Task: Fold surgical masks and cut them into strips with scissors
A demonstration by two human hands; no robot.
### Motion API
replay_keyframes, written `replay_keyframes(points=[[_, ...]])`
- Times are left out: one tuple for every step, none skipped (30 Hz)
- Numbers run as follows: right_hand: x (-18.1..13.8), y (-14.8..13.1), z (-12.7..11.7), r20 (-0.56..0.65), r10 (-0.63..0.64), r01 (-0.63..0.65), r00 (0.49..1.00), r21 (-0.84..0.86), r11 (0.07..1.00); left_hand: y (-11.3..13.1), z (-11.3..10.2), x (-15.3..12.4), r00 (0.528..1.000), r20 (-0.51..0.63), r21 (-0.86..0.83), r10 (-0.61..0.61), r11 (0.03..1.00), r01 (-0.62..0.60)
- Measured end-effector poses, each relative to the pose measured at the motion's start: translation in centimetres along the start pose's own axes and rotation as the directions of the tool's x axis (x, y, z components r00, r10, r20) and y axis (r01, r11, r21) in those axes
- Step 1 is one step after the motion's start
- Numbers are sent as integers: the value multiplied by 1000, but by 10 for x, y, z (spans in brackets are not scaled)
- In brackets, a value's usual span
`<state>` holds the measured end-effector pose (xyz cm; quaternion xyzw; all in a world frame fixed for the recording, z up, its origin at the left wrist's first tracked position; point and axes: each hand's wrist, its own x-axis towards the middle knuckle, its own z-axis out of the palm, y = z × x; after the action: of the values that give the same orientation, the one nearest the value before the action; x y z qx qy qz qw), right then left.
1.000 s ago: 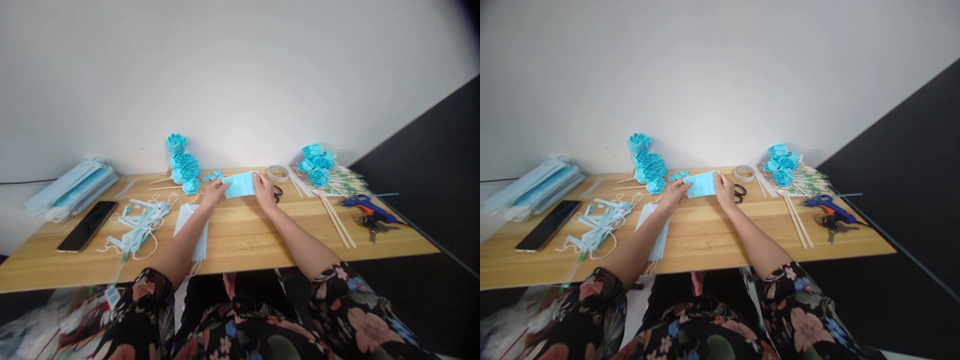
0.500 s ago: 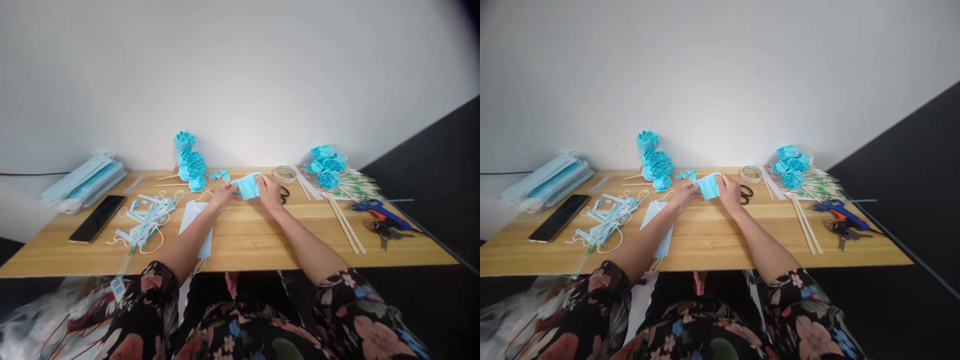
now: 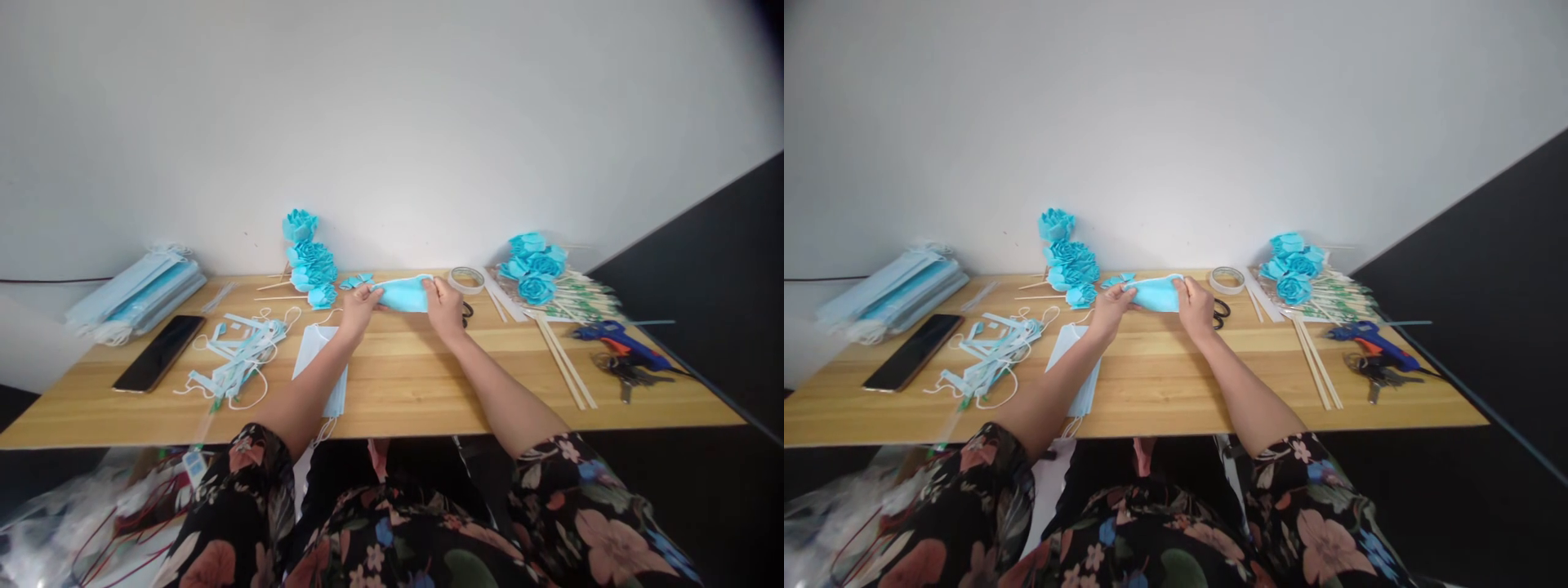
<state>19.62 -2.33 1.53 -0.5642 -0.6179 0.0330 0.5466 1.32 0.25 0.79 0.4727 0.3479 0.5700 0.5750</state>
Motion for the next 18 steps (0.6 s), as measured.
replay_keyframes(points=[[0,0,0,10,-3,3,1000,5,1000,-1,1,-1,999,25,16,-23,1000,23],[-1,0,1,24,-3,3,1000,7,1000,-2,2,-1,997,55,33,-51,998,50],[-1,1,1,29,1,-1,1000,8,1000,-3,3,-2,994,79,44,-74,997,70],[0,1,0,27,9,-9,1000,8,1000,-4,3,-2,992,94,46,-84,996,80],[0,2,0,17,17,-17,1000,5,1000,-4,4,-3,993,94,37,-78,997,75],[1,3,-1,3,23,-23,1000,3,1000,-4,4,-2,995,79,20,-60,998,58],[2,4,-1,-11,26,-25,1000,4,1000,-4,4,-2,998,57,3,-39,999,39],[3,5,-2,-18,26,-26,999,9,1000,-3,3,-1,999,35,-10,-24,1000,24],[3,5,-2,-16,25,-25,1000,17,1000,-2,2,-1,1000,17,-14,-20,1000,21],[3,6,-1,-9,26,-26,1000,27,999,-2,1,0,1000,3,-11,-27,1000,27],[2,6,-1,-2,29,-29,1000,36,999,-2,-1,1,999,-10,-6,-38,999,38],[1,5,0,5,31,-31,1000,44,999,-1,-2,1,998,-20,-1,-51,999,51],[1,5,1,12,31,-32,999,50,998,-1,-2,1,998,-28,2,-61,998,61],[0,5,1,17,31,-32,999,54,998,-1,-3,1,997,-34,3,-68,998,69],[-1,5,2,20,32,-33,999,58,998,-1,-3,1,997,-38,2,-72,997,72],[-1,5,2,19,36,-37,999,60,998,-2,-3,1,997,-41,-1,-73,997,73],[-1,5,3,17,42,-43,999,60,997,-2,-3,1,997,-44,-6,-68,998,68],[-1,5,3,11,49,-50,999,60,997,-2,-3,0,997,-46,-14,-60,998,59]])
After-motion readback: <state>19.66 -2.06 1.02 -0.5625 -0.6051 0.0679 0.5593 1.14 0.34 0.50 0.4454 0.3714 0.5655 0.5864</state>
